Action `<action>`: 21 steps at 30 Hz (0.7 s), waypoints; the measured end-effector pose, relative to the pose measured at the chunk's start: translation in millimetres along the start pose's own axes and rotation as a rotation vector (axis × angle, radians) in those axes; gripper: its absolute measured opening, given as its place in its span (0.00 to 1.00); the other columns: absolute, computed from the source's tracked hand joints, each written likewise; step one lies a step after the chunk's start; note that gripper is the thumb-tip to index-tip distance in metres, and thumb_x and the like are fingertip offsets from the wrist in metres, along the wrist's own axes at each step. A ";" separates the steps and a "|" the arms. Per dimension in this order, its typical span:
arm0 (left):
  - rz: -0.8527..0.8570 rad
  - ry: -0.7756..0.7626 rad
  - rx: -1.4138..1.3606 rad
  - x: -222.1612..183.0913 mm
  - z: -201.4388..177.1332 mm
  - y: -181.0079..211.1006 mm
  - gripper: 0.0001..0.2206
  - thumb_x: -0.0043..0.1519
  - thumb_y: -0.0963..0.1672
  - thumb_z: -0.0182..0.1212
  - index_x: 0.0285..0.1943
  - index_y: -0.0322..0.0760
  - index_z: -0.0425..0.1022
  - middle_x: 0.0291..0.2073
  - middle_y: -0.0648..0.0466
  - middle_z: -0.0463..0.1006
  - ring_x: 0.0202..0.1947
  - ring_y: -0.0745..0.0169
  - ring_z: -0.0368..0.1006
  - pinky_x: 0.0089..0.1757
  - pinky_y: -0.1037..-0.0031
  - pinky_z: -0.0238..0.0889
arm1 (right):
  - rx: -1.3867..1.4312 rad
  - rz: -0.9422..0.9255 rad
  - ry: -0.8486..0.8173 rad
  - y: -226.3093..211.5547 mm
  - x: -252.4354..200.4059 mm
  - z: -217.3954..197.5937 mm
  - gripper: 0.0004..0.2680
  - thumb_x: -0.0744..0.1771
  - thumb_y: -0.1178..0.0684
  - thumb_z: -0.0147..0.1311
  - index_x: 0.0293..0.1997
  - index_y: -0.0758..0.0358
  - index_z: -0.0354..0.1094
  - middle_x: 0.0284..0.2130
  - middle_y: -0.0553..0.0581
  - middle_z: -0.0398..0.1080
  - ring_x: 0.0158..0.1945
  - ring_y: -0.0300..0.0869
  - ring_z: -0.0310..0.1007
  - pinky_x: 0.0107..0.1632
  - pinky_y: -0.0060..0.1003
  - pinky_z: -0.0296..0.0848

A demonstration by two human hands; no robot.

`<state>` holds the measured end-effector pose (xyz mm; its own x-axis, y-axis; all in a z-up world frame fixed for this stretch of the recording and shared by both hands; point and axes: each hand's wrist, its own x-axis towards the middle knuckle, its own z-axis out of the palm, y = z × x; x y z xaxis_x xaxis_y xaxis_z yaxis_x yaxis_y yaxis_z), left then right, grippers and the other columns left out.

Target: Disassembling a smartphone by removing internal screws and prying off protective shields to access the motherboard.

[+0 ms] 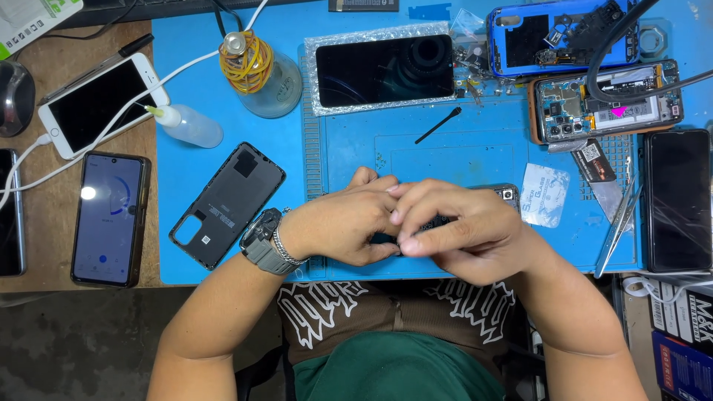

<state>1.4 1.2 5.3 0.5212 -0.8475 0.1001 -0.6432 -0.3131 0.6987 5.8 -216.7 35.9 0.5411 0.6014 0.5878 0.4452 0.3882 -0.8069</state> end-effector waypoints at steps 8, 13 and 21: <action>0.007 0.043 0.005 -2.0 5.0 -2.9 0.06 0.56 0.47 0.67 0.30 0.42 0.81 0.26 0.55 0.71 0.39 0.54 0.65 0.46 0.62 0.52 | 0.051 0.017 0.047 9.7 -11.9 -11.4 0.13 0.62 0.75 0.59 0.48 0.72 0.75 0.35 0.71 0.78 0.36 0.58 0.83 0.41 0.56 0.83; -0.015 0.063 0.056 -4.7 3.8 -6.0 0.05 0.57 0.47 0.66 0.30 0.45 0.81 0.27 0.58 0.72 0.39 0.57 0.66 0.45 0.63 0.53 | 0.048 0.080 0.082 7.1 -11.7 -18.9 0.14 0.61 0.74 0.61 0.49 0.73 0.73 0.33 0.70 0.78 0.35 0.52 0.82 0.37 0.47 0.83; -0.234 0.193 0.285 -13.9 -24.0 -17.3 0.04 0.57 0.44 0.68 0.31 0.43 0.80 0.29 0.59 0.71 0.38 0.60 0.64 0.45 0.65 0.50 | 0.038 0.117 0.012 8.1 -7.2 -7.8 0.12 0.62 0.73 0.60 0.48 0.74 0.75 0.32 0.67 0.79 0.33 0.49 0.82 0.36 0.44 0.82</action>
<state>18.7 28.6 8.7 0.7503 -0.6516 0.1120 -0.6101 -0.6171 0.4970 11.1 -223.4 25.6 0.5962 0.6361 0.4898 0.3513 0.3419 -0.8716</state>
